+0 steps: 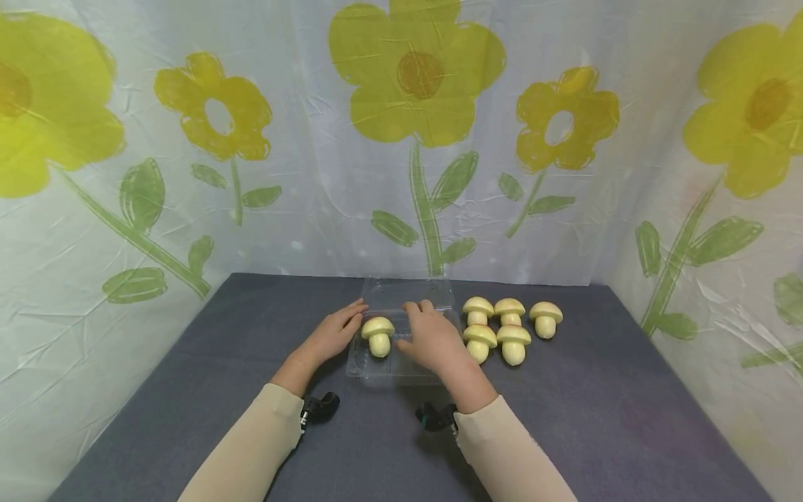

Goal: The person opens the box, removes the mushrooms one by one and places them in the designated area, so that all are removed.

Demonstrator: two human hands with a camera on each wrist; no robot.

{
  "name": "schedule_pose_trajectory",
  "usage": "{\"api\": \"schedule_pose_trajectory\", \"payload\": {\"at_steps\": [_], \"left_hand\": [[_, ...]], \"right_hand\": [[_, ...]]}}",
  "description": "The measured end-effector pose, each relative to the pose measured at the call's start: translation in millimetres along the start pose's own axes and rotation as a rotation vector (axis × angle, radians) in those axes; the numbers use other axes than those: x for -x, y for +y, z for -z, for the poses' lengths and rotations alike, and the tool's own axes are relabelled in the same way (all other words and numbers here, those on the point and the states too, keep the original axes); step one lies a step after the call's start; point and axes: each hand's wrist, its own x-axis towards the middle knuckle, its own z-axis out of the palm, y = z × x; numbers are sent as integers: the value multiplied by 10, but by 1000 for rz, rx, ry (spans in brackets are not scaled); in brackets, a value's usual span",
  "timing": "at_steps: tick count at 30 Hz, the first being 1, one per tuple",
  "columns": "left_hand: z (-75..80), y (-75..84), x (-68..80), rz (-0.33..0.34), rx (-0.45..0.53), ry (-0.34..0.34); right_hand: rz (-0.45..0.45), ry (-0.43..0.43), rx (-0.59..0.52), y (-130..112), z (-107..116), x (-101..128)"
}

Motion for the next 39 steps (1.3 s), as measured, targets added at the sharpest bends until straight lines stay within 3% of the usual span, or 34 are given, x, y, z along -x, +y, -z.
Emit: {"api": "schedule_pose_trajectory", "payload": {"at_steps": [9, 16, 20, 28, 39], "left_hand": [[25, 24, 4, -1, 1, -2], [25, 23, 11, -8, 6, -10], [25, 29, 6, -6, 14, -12], [31, 41, 20, -3, 14, -21], [10, 17, 20, 7, 9, -15]], "right_hand": [[145, -12, 22, -130, -242, -35], [262, -7, -38, -142, -425, -62], [254, 17, -59, -145, -450, -69], [207, -13, -84, -118, -472, -74], [207, 35, -81, -127, -504, -81]]}}
